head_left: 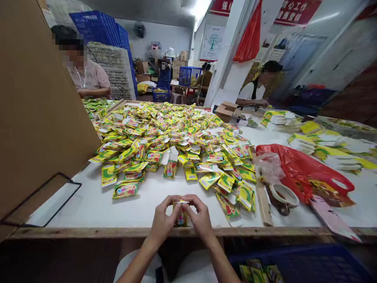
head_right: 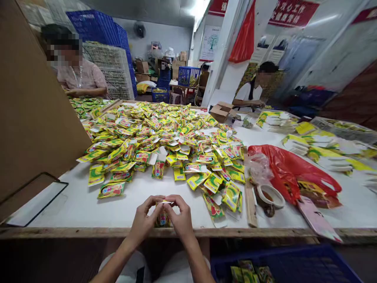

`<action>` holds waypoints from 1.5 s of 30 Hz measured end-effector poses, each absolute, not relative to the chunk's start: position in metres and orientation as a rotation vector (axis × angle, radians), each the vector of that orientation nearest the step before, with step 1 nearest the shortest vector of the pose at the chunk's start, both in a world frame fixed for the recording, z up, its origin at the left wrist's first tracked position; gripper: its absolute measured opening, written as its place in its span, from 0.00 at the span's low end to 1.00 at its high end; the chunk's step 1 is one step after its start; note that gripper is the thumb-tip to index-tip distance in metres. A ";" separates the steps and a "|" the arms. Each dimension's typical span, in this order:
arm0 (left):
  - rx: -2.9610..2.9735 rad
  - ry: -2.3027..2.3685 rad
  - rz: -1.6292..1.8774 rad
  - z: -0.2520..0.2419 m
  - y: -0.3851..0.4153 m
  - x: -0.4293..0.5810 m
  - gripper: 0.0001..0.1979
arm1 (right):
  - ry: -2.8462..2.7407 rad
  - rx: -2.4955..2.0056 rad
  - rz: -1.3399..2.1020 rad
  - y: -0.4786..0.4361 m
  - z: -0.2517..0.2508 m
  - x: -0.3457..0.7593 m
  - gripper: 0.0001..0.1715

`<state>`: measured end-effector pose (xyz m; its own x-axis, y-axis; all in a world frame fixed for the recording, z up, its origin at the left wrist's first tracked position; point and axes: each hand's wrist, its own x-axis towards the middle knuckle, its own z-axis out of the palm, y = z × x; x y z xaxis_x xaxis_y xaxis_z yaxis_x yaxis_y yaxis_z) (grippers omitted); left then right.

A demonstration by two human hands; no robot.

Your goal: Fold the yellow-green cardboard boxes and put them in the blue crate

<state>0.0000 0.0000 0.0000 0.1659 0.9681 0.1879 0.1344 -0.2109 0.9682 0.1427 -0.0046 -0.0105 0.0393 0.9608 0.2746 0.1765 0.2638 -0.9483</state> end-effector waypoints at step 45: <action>2.132 1.883 0.849 -0.011 0.043 -0.124 0.16 | -1.283 -1.780 -0.067 -0.088 0.053 0.274 0.16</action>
<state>-0.1237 0.0433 -0.0111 0.0389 0.9536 0.2987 0.8549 -0.1865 0.4840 0.2737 -0.0882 0.0530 0.4576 0.7261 0.5132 0.7754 -0.0433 -0.6300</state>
